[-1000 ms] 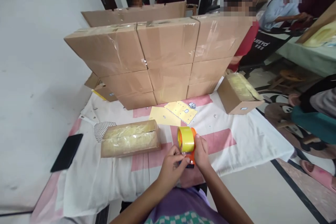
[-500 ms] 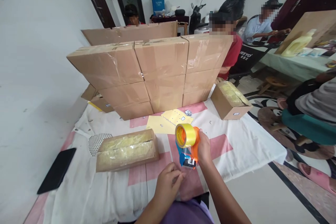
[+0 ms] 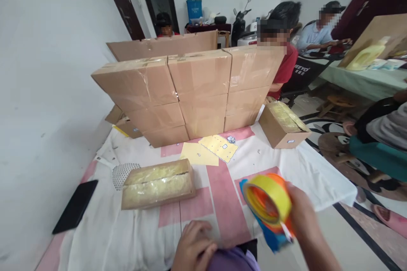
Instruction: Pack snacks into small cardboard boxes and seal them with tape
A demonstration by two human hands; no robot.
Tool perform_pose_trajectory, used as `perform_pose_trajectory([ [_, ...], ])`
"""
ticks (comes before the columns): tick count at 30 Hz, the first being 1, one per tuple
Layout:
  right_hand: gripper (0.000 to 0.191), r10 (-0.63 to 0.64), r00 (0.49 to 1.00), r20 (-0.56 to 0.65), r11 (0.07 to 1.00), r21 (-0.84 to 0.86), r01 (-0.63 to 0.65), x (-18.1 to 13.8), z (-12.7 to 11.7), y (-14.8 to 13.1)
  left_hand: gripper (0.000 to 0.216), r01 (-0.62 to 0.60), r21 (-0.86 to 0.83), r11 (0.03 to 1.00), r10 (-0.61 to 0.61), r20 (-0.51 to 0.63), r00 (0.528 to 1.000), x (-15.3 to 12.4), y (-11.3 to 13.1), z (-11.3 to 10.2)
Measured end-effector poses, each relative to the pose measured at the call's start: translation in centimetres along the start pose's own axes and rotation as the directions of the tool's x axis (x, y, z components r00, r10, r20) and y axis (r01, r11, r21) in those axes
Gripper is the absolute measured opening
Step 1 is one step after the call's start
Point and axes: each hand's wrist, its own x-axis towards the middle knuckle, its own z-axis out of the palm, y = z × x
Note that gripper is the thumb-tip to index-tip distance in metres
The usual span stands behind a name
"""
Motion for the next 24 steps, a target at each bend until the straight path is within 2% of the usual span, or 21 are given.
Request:
perform_pose_trajectory([
  [3,0.052,-0.022,0.996,0.087,0.995,-0.098,0.03,1.3,4.6,0.3,0.021,0.06,-0.204,0.977,-0.063,-0.009,0.998,2.5,1.7,-1.9],
  [5,0.055,-0.07,0.984,0.164,0.992,-0.094,0.086,2.0,7.9,0.7,0.018,0.183,-0.275,0.944,-0.203,-0.046,0.978,3.8,1.9,-3.7],
  [7,0.057,-0.075,0.961,0.266,0.991,-0.083,0.1,2.6,10.0,1.1,0.016,0.347,-0.326,0.879,-0.396,-0.094,0.914,4.2,1.3,-5.9],
  [10,0.057,-0.049,0.918,0.393,0.986,-0.125,0.106,3.2,10.6,1.8,0.026,0.519,-0.421,0.743,-0.62,-0.141,0.772,3.8,0.0,-9.1],
  [11,0.057,-0.062,0.922,0.381,0.981,-0.148,0.127,3.4,10.4,1.9,0.032,0.542,-0.451,0.71,-0.657,-0.145,0.74,3.7,-0.4,-10.2],
  [13,0.056,-0.135,0.955,0.264,0.963,-0.191,0.189,3.7,9.7,1.9,0.04,0.56,-0.487,0.67,-0.695,-0.149,0.703,3.9,-1.3,-12.0],
  [16,0.047,-0.24,0.97,0.039,0.945,-0.217,0.243,4.0,9.5,1.1,0.046,0.59,-0.464,0.661,-0.7,-0.1,0.707,5.1,-2.4,-14.2],
  [18,0.04,-0.273,0.961,-0.034,0.947,-0.188,0.263,4.0,10.0,-0.1,0.05,0.621,-0.406,0.67,-0.687,-0.023,0.726,6.2,-3.0,-15.1],
  [21,0.034,-0.318,0.947,-0.037,0.94,-0.141,0.31,4.1,11.2,-2.0,0.062,0.664,-0.251,0.705,-0.67,0.074,0.739,8.0,-3.4,-16.1],
  [24,0.033,-0.35,0.937,-0.015,0.932,-0.108,0.347,4.5,12.1,-3.1,0.073,0.667,-0.089,0.74,-0.657,0.12,0.745,9.6,-3.5,-16.8],
])
